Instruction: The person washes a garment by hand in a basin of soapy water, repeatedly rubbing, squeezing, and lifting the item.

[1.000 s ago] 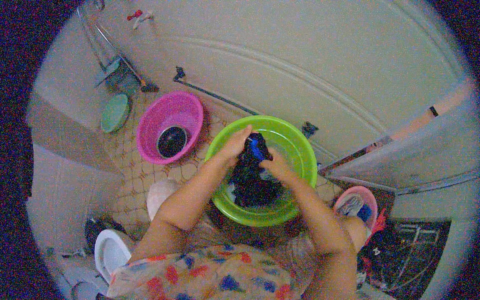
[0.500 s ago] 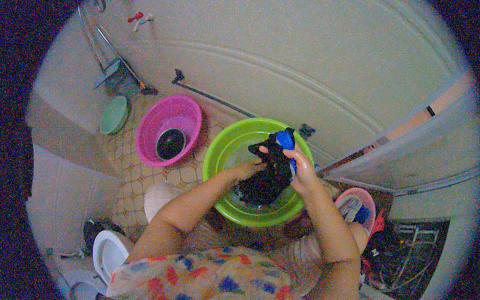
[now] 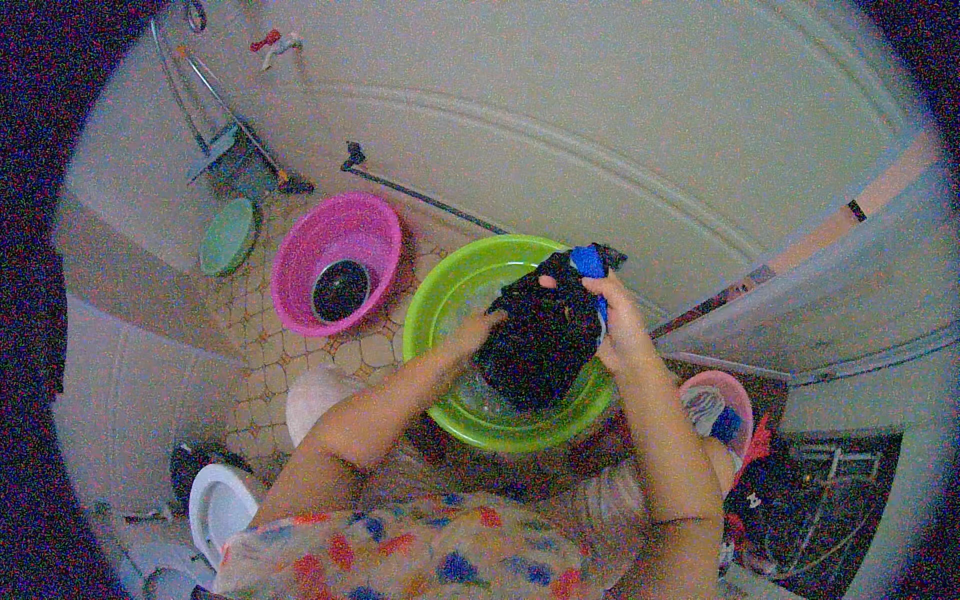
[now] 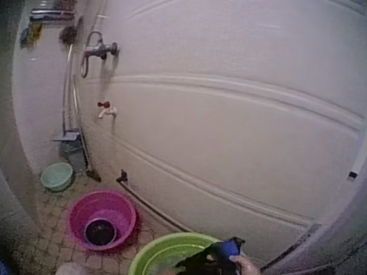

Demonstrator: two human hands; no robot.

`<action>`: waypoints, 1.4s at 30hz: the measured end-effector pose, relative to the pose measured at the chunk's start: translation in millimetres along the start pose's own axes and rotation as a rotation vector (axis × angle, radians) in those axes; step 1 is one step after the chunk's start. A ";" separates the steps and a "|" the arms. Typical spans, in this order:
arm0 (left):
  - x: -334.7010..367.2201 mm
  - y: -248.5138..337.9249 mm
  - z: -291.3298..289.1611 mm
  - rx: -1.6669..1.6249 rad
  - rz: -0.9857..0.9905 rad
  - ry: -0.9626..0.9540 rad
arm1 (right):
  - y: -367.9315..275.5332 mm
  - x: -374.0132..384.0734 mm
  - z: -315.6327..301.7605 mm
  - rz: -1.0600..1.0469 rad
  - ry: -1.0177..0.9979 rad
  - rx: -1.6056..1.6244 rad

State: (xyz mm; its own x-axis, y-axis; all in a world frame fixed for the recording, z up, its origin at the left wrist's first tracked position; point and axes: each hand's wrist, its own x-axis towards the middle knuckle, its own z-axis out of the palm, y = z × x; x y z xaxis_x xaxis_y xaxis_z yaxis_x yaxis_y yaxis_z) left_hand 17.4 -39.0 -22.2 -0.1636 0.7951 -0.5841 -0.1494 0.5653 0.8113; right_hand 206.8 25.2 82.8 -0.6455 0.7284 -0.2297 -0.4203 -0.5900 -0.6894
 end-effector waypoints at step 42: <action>0.1 -32.7 10.0 0.962 0.477 -0.570 | 82.4 80.3 -51.5 -0.132 0.249 -1.790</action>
State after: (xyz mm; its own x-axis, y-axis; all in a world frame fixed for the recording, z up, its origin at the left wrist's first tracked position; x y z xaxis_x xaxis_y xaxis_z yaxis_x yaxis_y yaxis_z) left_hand 32.0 -55.2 -48.5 0.4835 0.8138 -0.3225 0.6329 -0.0705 0.7710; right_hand 153.3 53.1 -27.8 -0.4978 0.8628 -0.0887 0.7729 0.3948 -0.4968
